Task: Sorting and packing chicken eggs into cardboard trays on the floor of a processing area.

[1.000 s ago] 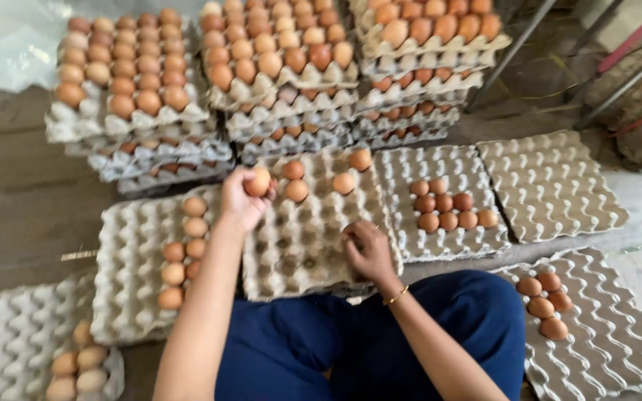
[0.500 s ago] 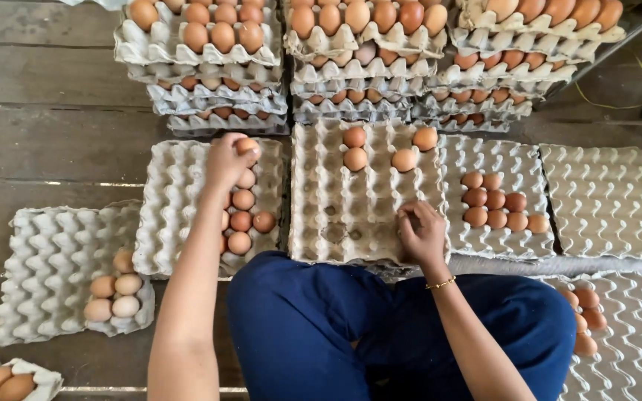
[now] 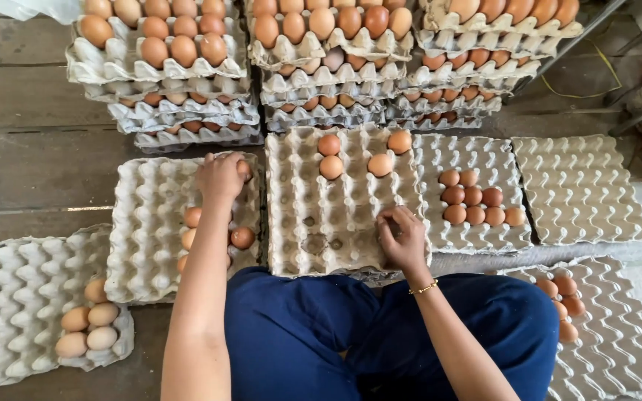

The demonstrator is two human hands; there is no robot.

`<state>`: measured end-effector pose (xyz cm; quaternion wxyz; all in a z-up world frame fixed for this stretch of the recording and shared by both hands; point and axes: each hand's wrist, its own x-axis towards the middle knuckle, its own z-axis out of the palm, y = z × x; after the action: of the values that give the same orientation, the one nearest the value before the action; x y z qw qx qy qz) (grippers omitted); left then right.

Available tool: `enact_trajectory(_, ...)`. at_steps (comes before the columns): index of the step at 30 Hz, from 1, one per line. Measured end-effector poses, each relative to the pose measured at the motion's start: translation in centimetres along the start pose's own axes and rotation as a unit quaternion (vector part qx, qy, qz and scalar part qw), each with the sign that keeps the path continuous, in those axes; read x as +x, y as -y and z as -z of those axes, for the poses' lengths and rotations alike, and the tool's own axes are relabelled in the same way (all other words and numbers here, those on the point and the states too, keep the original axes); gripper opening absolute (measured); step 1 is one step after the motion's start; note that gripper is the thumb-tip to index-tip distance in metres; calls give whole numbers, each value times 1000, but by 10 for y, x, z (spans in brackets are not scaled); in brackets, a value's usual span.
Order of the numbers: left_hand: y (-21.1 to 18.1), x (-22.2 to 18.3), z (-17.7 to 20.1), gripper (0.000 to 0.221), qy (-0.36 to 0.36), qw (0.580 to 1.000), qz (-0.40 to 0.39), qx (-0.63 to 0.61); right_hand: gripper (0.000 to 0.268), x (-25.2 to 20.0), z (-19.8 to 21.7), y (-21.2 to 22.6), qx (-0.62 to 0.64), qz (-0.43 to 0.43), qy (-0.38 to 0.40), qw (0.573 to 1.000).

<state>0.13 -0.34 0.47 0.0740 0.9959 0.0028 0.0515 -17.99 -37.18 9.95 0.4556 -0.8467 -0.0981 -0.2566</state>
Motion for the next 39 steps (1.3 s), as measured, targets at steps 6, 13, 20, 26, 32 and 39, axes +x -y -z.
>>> enact_trajectory(6, -79, -10, 66, 34, -147, 982, -48, -112, 5, 0, -1, -3, 13, 5, -4, 1000)
enact_trajectory(13, -194, 9, 79, 46, -25, 992, -35, -120, 3, 2, 1, 4, 32, 15, -9, 999)
enact_trajectory(20, -198, 37, 36, 47, -5, 998, -26, -61, 6, 3, 1, 7, 37, 25, -4, 999)
enact_trajectory(26, -182, -4, 99, 47, 84, 788, 82, -605, 6, 3, 3, 1, 41, 32, -10, 999)
enact_trajectory(32, -170, -54, 137, 56, 137, 538, 9, -831, 9, 3, 0, -2, 28, 40, -11, 999)
enact_trajectory(39, -150, -75, 128, 34, 139, 527, 35, -838, 8, 1, 3, 0, 17, 40, -2, 999)
